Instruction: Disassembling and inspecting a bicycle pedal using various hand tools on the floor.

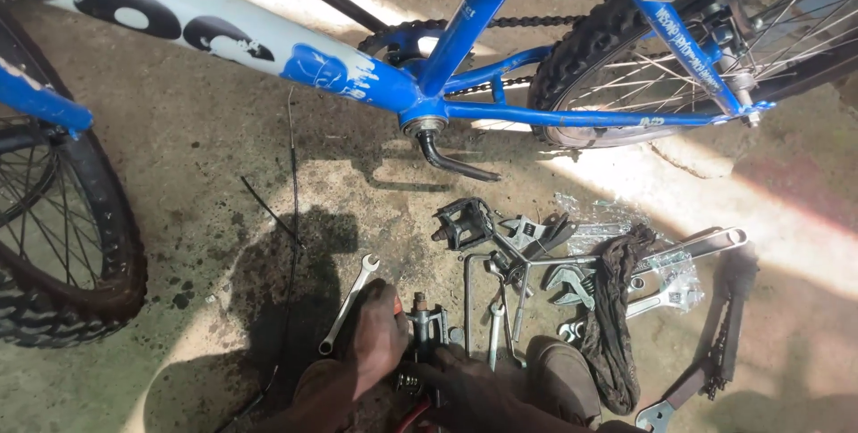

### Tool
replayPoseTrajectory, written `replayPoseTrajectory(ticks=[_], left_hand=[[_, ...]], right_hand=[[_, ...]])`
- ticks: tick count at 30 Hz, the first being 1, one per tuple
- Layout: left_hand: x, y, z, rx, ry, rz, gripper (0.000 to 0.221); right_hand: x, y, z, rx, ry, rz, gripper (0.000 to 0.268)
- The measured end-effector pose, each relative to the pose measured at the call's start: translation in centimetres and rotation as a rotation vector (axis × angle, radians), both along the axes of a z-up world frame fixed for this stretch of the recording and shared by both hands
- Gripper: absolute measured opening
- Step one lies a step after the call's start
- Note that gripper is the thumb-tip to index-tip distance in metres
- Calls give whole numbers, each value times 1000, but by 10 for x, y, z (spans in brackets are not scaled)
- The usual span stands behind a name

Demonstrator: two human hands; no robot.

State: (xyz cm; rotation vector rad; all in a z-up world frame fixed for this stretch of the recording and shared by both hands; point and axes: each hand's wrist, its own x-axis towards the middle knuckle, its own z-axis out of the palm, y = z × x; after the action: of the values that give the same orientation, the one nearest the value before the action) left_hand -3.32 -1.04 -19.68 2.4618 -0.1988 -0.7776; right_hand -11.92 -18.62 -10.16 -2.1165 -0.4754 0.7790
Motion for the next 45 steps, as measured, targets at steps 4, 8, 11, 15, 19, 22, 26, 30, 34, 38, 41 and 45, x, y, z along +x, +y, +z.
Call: replayPoseTrajectory(ticks=[4,8,11,15,19,22,26,30,34,38,41,45], left_hand=[[0,8,15,-11,5,-35,51],[15,-13,58,-169,457,556,52],[16,15,15,52,-81,-437,68],[12,4,50,0,-9,-315,47],[-2,-16,78,-499,254,276,35],[-15,-23,62,-844,719,504,53],[-30,-12,14,-1150,865,551,35],[-67,30,-171,-1258,1150,490,66],[-85,40,-230,-1554,1094,481,50],[-119,23,-151,-1084,868,807,60],[-52,-31,62,-985,677,610,31],[-39,-38,86,-813,573,526,40]], right_hand=[[-20,7,-34,138,13,-292,39],[-19,-14,-15,274,-146,-261,35],[-10,-37,13,394,-178,-318,21],[2,-41,34,449,205,-627,12],[18,-52,44,440,-97,-704,16],[30,-64,55,409,-201,-585,22],[32,-107,65,110,-268,-667,40],[13,-179,11,-500,-336,-1151,35],[-8,-207,-6,-648,-76,-1177,29],[0,-181,23,-9,-152,-1318,10],[10,-159,46,301,-137,-1166,10],[31,-129,81,512,82,-1021,9]])
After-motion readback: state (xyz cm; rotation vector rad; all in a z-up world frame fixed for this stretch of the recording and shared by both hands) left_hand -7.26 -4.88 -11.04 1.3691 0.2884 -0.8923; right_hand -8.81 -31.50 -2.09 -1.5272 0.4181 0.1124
